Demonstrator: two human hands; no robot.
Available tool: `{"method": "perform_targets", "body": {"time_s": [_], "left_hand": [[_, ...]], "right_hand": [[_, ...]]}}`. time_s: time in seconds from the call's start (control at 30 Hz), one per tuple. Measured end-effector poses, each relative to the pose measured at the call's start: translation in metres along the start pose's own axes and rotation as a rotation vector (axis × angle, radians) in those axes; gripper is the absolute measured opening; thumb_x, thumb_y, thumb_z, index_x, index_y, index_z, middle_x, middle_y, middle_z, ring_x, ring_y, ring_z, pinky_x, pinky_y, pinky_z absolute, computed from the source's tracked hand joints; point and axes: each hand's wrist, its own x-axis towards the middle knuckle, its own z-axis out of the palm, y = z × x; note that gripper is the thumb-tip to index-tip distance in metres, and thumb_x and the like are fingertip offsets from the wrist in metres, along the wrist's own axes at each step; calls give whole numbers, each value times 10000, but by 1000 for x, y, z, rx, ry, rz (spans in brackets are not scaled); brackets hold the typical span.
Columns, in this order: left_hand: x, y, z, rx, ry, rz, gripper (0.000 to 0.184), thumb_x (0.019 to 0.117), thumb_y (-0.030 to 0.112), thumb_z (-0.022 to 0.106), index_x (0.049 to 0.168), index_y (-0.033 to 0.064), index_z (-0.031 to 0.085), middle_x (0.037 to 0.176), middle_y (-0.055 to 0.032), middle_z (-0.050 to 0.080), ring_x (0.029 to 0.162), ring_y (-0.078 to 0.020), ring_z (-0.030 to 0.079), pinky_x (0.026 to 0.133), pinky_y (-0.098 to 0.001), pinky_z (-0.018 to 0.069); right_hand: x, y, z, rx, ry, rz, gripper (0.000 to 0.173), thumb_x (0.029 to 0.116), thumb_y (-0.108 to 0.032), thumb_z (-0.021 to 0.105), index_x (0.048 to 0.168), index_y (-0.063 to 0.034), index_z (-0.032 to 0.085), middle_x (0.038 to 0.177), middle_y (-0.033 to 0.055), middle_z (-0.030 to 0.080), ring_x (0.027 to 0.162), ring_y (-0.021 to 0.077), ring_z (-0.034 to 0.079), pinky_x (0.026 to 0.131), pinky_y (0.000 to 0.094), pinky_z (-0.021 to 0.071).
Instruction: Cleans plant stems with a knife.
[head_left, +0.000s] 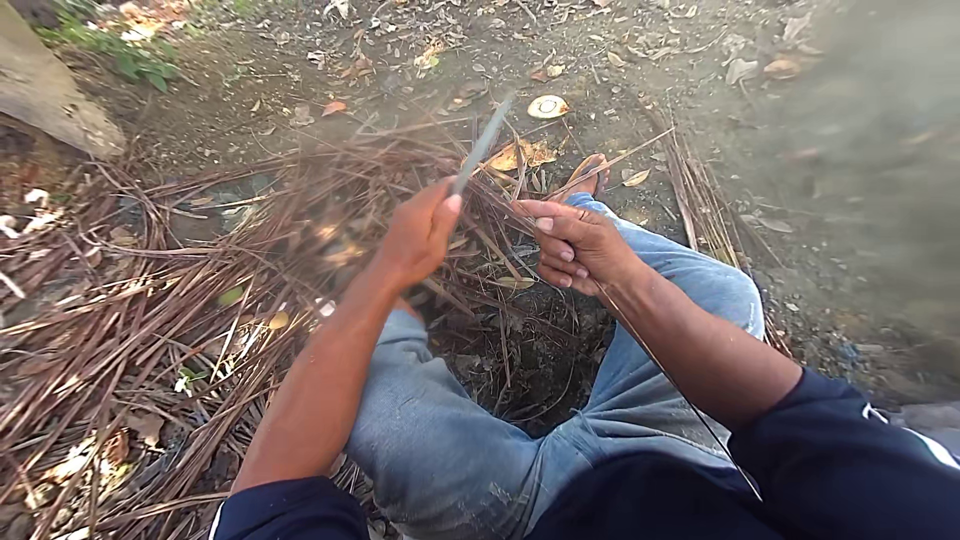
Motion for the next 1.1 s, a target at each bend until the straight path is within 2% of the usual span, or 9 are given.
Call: {"method": "perform_targets", "body": {"time_s": [0.07,0.17,0.23,0.37,0.47,0.57,0.7,0.9,1.1], "left_hand": [[-2,10,1,31,-51,101,465,1095,263,367,1394,-28,573,1112,-175,701,970,-220,690,893,-382,555],[1,-3,-2,-10,-35,-31,466,1112,290,343,1391,-12,562,951,-136,663,688,-175,611,655,-361,543],[1,-10,-4,-37,-25,-95,471,1117,305,331,1403,4,552,873,-104,630,618,-156,573,596,-347,530],[2,15,-5,-263,-87,-90,466,1106,281,359,1473,28,496,785,-25,605,543,-74,541,506,-240,501],[5,16,-8,-642,-54,-168,484,1096,248,369,1541,62,404,865,-16,607,538,-75,538,472,-211,497],[4,12,-15,-985,-37,-206,471,1089,268,334,1526,98,383,846,10,597,524,-66,529,466,-196,495],[2,12,-21,-1187,-56,-199,432,1075,318,377,1461,130,427,817,9,598,502,-71,522,448,-199,481],[-2,5,-25,-1230,-35,-162,432,1066,334,417,1449,134,442,810,4,598,504,-79,525,449,-206,484],[-6,13,-19,-903,-93,-52,445,1057,218,420,1464,41,456,846,5,592,547,-59,526,477,-194,481]], "right_hand": [[1,0,0,-26,17,-14,401,1043,-119,421,1402,-53,586,512,-62,432,366,28,429,373,201,447],[3,-2,2,-38,3,-18,401,1042,-119,431,1406,-51,584,503,-61,426,365,31,430,375,206,450],[3,-2,1,-54,-9,-14,409,1044,-124,429,1419,-55,579,505,-54,424,366,34,426,379,207,448],[5,2,3,-116,3,-12,404,1049,-119,416,1409,-50,586,516,-53,442,376,37,443,391,209,465],[3,7,4,-249,-2,-40,405,1052,-109,425,1415,-66,598,524,-27,474,394,54,468,417,226,487],[1,13,8,-499,-16,-109,413,1063,-99,444,1456,-65,565,558,-8,540,439,60,516,451,218,498],[3,16,14,-634,-29,-139,398,1069,-109,455,1442,-21,563,607,-2,588,471,59,547,464,205,504],[15,17,23,-627,-34,-187,353,1084,-134,437,1352,2,623,675,23,619,488,86,561,483,246,541],[40,7,44,-561,50,-256,271,1085,-114,461,1284,7,598,630,1,584,445,64,531,428,214,508]]}}
